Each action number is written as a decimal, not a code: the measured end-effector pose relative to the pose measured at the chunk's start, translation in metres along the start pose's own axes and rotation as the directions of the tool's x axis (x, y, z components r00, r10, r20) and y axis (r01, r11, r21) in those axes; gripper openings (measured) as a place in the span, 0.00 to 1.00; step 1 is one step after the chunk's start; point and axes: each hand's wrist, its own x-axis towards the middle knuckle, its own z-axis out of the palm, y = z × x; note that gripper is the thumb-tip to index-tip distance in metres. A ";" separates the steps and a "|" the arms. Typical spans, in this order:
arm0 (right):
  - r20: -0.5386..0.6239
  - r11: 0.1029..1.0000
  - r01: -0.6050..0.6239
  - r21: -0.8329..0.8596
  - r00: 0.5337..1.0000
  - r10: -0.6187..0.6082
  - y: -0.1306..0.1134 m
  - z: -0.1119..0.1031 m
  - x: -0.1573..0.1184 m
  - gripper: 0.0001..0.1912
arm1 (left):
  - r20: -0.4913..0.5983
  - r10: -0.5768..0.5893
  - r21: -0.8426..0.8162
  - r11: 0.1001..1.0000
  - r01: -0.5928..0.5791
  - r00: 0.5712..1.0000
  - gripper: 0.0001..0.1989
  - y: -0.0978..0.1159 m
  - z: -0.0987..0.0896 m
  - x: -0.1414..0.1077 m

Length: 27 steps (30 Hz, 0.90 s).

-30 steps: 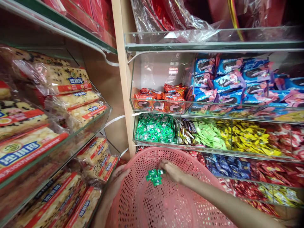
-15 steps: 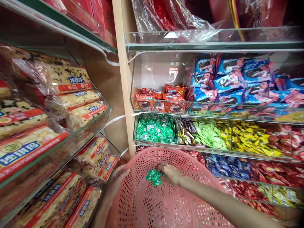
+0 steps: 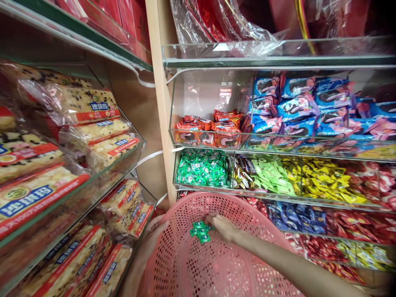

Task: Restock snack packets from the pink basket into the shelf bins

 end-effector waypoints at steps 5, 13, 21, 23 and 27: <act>-0.022 1.000 0.006 -0.023 1.000 -0.007 -0.008 -0.011 -0.003 0.15 | -0.035 0.008 -0.022 1.000 -0.008 0.999 0.26 0.001 0.003 -0.003; -0.125 0.983 0.178 -0.044 0.975 -0.182 -0.058 -0.068 -0.013 0.10 | 0.040 0.008 -0.023 1.000 -0.007 0.999 0.24 0.000 0.001 0.000; -0.513 0.978 -0.068 -0.196 0.857 -0.044 -0.063 -0.158 0.017 0.08 | 0.016 0.017 -0.020 1.000 -0.017 1.000 0.23 -0.007 -0.001 0.003; -0.562 0.947 -0.218 -0.236 0.825 0.050 -0.053 -0.169 0.027 0.09 | 0.019 0.034 -0.028 0.999 -0.033 0.999 0.23 -0.008 -0.001 0.004; -0.589 0.907 -0.335 -0.255 0.798 0.129 -0.046 -0.172 0.039 0.12 | -0.008 0.066 -0.035 0.997 -0.066 0.998 0.22 -0.009 -0.001 0.006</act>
